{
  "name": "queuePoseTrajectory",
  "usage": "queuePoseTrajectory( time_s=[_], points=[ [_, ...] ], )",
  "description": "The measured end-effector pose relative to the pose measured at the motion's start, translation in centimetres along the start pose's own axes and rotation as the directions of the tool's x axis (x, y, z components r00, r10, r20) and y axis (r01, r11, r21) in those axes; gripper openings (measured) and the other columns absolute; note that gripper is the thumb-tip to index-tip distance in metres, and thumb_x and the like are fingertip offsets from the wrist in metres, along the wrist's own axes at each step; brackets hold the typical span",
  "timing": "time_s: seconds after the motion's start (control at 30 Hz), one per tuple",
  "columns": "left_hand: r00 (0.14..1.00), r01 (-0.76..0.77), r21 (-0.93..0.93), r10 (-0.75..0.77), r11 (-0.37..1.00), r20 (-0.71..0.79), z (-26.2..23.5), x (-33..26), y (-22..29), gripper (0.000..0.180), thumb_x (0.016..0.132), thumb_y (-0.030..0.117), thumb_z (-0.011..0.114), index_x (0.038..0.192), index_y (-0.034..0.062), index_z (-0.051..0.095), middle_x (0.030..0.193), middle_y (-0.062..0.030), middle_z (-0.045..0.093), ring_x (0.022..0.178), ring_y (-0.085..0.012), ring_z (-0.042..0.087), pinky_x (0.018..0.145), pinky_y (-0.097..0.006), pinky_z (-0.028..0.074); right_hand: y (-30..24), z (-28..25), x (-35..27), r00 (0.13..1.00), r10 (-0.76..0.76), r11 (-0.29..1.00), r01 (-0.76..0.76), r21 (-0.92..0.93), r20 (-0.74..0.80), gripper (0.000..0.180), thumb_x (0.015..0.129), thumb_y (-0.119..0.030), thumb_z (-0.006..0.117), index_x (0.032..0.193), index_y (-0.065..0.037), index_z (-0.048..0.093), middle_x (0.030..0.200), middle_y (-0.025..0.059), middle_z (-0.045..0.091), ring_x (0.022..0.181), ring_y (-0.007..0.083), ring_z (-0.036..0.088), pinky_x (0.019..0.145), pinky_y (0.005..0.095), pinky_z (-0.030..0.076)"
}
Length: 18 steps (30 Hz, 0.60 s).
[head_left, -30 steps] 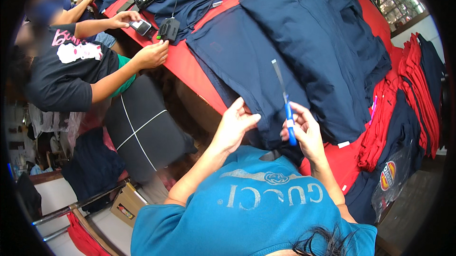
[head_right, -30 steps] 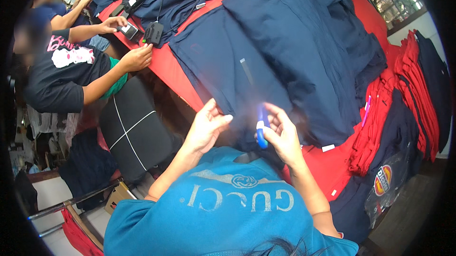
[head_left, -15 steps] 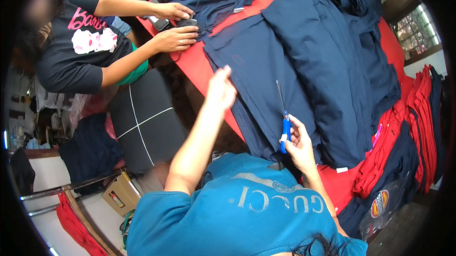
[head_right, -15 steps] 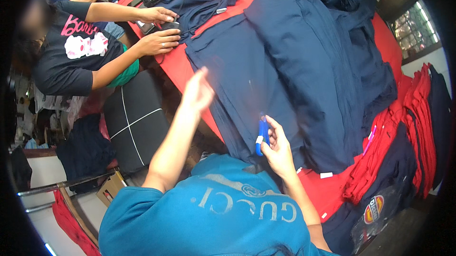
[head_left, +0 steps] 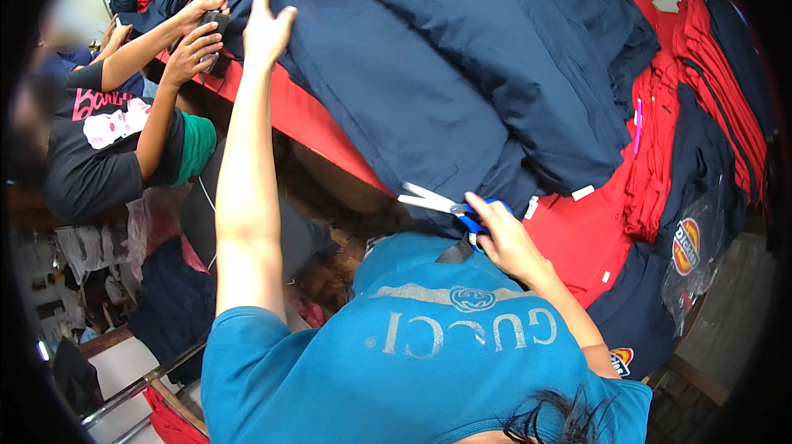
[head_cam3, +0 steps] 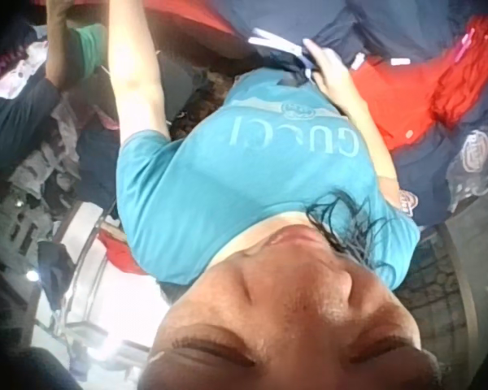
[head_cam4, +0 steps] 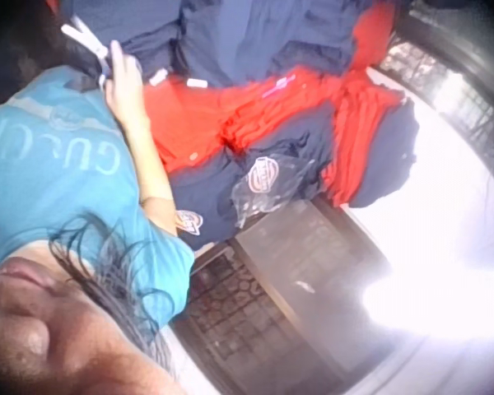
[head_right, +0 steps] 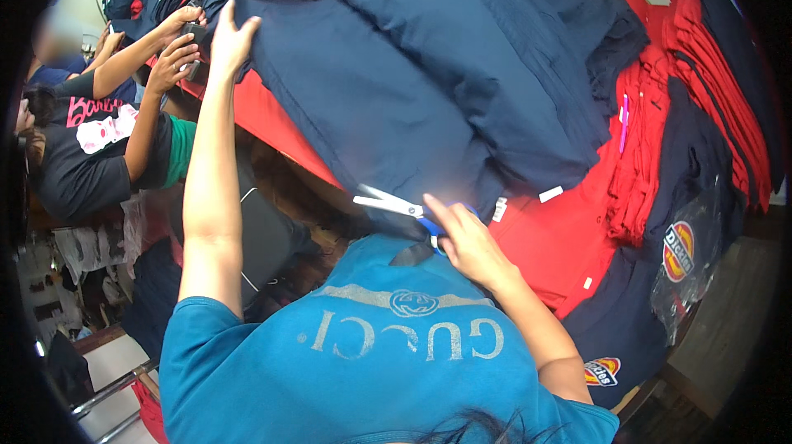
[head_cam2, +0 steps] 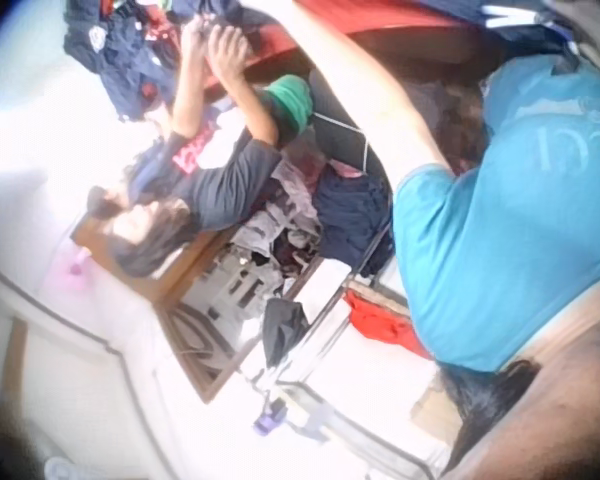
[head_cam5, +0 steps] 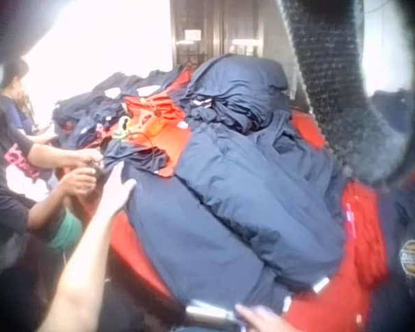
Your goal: The person uses blue-handled scissors to cut tags and threads from a stack of dark blue pants on a red table. The person repeatedly picks up pants, snips the tags, and places the items back on the pile. A second person is visible in the background handling similar clothing items.
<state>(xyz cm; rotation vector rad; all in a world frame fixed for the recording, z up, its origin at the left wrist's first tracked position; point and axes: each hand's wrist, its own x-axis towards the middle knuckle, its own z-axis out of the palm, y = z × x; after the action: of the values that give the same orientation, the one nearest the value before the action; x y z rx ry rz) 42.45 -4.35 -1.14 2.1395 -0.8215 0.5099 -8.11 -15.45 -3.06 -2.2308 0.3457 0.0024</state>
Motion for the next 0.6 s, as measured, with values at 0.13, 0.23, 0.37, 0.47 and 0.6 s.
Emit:
queuePoseTrajectory(
  time_s=[0.13, 0.23, 0.37, 0.47, 0.6],
  points=[
    [0.879, 0.121, -0.255, 0.015, 0.959, 0.477, -1.0, 4.9, 10.4, 0.055, 0.081, 0.014, 0.066, 0.127, 0.0050, 0.038, 0.114, -0.0111, 0.051, 0.092, -0.0218, 0.058, 0.077, -0.032, 0.047, 0.2, -5.0, -0.2, 0.928, -0.113, 0.985, 0.152, 0.083, -0.354, 0.059, 0.076, 0.008, 0.050, 0.134, -0.004, 0.050, 0.122, 0.0150, 0.058, 0.120, 0.0309, 0.054, 0.103, 0.0396, 0.042],
    [0.904, 0.272, -0.856, 0.187, 0.440, 0.383, -3.5, 12.8, 12.3, 0.017, 0.087, 0.011, 0.062, 0.101, 0.0048, 0.056, 0.087, -0.0028, 0.064, 0.068, -0.0149, 0.060, 0.060, -0.029, 0.049, 1.4, -14.6, -1.5, 0.546, 0.051, 0.967, 0.183, 0.179, -0.836, 0.057, 0.083, 0.007, 0.054, 0.139, -0.003, 0.044, 0.115, 0.0094, 0.056, 0.094, 0.0139, 0.060, 0.083, 0.0279, 0.053],
    [0.874, 0.076, -0.715, 0.298, 0.695, 0.383, -4.0, 3.9, 22.5, 0.046, 0.090, 0.023, 0.059, 0.131, 0.0077, 0.043, 0.098, -0.0098, 0.063, 0.082, -0.0207, 0.062, 0.071, -0.035, 0.051, 3.1, -17.6, -6.3, 0.412, 0.133, 0.967, 0.145, 0.209, -0.902, 0.062, 0.084, 0.009, 0.055, 0.143, -0.004, 0.038, 0.103, 0.0083, 0.056, 0.087, 0.0162, 0.062, 0.080, 0.0307, 0.054],
    [0.654, -0.273, -0.275, 0.387, 0.922, 0.650, -3.1, -7.0, 19.9, 0.038, 0.089, 0.037, 0.061, 0.093, -0.0006, 0.066, 0.074, -0.0112, 0.064, 0.071, -0.0226, 0.061, 0.071, -0.036, 0.050, 0.8, -11.8, -7.5, 0.618, 0.231, 0.905, 0.148, 0.400, -0.751, 0.059, 0.085, 0.008, 0.053, 0.142, -0.003, 0.039, 0.096, 0.0073, 0.057, 0.080, 0.0166, 0.064, 0.076, 0.0314, 0.055],
    [0.067, 0.241, -0.046, 0.031, 0.969, 0.997, -3.6, -20.9, 18.9, 0.034, 0.093, 0.031, 0.058, 0.091, -0.0010, 0.069, 0.081, -0.0153, 0.070, 0.073, -0.0243, 0.069, 0.071, -0.035, 0.055, 0.8, -3.1, -6.6, 0.881, 0.289, 0.793, -0.001, 0.609, -0.375, 0.055, 0.085, -0.002, 0.058, 0.138, -0.003, 0.046, 0.134, 0.0165, 0.053, 0.119, 0.0239, 0.056, 0.088, 0.0356, 0.053]
  ],
)
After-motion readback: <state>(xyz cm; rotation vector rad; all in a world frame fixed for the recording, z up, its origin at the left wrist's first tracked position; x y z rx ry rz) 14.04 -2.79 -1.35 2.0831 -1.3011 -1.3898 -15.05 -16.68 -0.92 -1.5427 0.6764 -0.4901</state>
